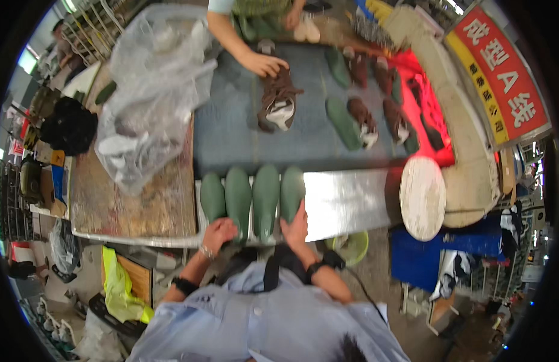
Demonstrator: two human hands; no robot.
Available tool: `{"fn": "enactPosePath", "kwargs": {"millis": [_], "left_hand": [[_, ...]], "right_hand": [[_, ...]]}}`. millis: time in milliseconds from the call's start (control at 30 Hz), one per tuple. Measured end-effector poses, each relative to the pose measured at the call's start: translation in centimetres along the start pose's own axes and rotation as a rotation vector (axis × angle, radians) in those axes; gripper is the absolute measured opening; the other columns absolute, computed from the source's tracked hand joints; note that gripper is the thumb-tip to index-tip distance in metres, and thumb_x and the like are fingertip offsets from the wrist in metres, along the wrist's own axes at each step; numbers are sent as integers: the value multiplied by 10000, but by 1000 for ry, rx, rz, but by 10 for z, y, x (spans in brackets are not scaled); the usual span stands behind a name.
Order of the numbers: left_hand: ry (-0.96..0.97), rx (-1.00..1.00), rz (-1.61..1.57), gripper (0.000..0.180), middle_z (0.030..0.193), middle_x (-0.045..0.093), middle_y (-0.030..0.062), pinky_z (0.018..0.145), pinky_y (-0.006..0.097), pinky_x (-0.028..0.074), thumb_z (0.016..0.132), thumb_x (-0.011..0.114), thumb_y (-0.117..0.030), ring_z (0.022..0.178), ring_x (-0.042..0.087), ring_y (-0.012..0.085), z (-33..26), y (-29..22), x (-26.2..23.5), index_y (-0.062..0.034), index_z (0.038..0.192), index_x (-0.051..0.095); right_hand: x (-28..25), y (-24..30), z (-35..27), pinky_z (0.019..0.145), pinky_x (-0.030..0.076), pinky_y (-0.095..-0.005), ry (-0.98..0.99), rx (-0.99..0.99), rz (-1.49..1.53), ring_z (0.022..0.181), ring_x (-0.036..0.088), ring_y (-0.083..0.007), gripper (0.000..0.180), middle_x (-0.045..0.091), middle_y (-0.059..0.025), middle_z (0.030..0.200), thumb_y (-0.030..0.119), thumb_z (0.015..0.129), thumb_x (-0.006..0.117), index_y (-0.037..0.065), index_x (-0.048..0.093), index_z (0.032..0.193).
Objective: Picking up shoe lasts from a mobile rack and placing them onto a conveyor belt workstation for production.
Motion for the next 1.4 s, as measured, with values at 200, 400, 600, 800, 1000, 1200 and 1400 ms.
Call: {"fn": "enactPosePath", "kwargs": {"millis": [200, 400, 600, 800, 1000, 1200, 1400], "left_hand": [[0, -48, 48, 263, 898, 617, 103, 690, 259, 478, 885, 463, -199, 770, 615, 180, 1, -10, 10, -8, 1054, 528], [-176, -3, -30, 275, 862, 624, 91, 661, 256, 483, 855, 529, -210, 743, 620, 174, -15, -32, -12, -7, 1040, 544], [-352, 11, -154, 259, 836, 617, 110, 637, 262, 487, 841, 540, -176, 716, 614, 178, -10, -44, -17, 20, 1009, 540], [-481, 1, -241, 228, 765, 595, 98, 589, 271, 485, 843, 541, -173, 658, 590, 175, -7, -43, 10, 24, 958, 533], [-560, -106, -333, 235, 767, 598, 110, 560, 297, 486, 846, 534, -171, 657, 594, 209, -19, -12, 25, 23, 977, 518], [-642, -201, -273, 243, 774, 614, 143, 571, 292, 501, 860, 501, -164, 656, 621, 226, -13, 0, 29, 41, 989, 509], [-522, -224, -306, 262, 871, 614, 125, 656, 282, 501, 879, 523, -197, 755, 604, 196, 16, -42, 71, 10, 1041, 522]], "right_hand": [[6, -11, 0, 901, 390, -451, -12, 13, 110, 1099, 439, -381, 781, 399, -227, 1240, 177, 672, 679, 74, 253, 1319], [-52, -10, 30, 814, 470, -320, 411, 345, 921, 962, 559, -210, 612, 548, -110, 1098, 102, 713, 682, -22, 395, 1240], [-165, 57, 161, 824, 450, -317, 537, 57, 738, 954, 551, -197, 636, 547, -121, 1094, 99, 697, 697, -28, 393, 1242], [-189, 147, 367, 859, 401, -436, 338, -910, -677, 982, 510, -368, 666, 503, -187, 1186, 189, 650, 665, 142, 419, 1266], [-169, 230, 467, 848, 386, -470, 68, -1995, -1341, 1032, 486, -328, 478, 483, -168, 1203, 174, 721, 577, 137, 490, 1190], [-121, 297, 503, 919, 347, -431, -120, -2143, -1099, 1115, 452, -277, 361, 464, -106, 1244, 181, 764, 506, 72, 511, 1108], [11, 373, 521, 923, 334, -365, -27, -2448, -896, 1072, 470, -194, 240, 520, 5, 1128, 146, 762, 490, 133, 530, 998]]}}
Point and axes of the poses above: each hand's wrist, its own z-axis towards the middle knuckle, its own x-axis out of the palm, y = z × x, the point moved 1 cm from there along z, towards the middle knuckle
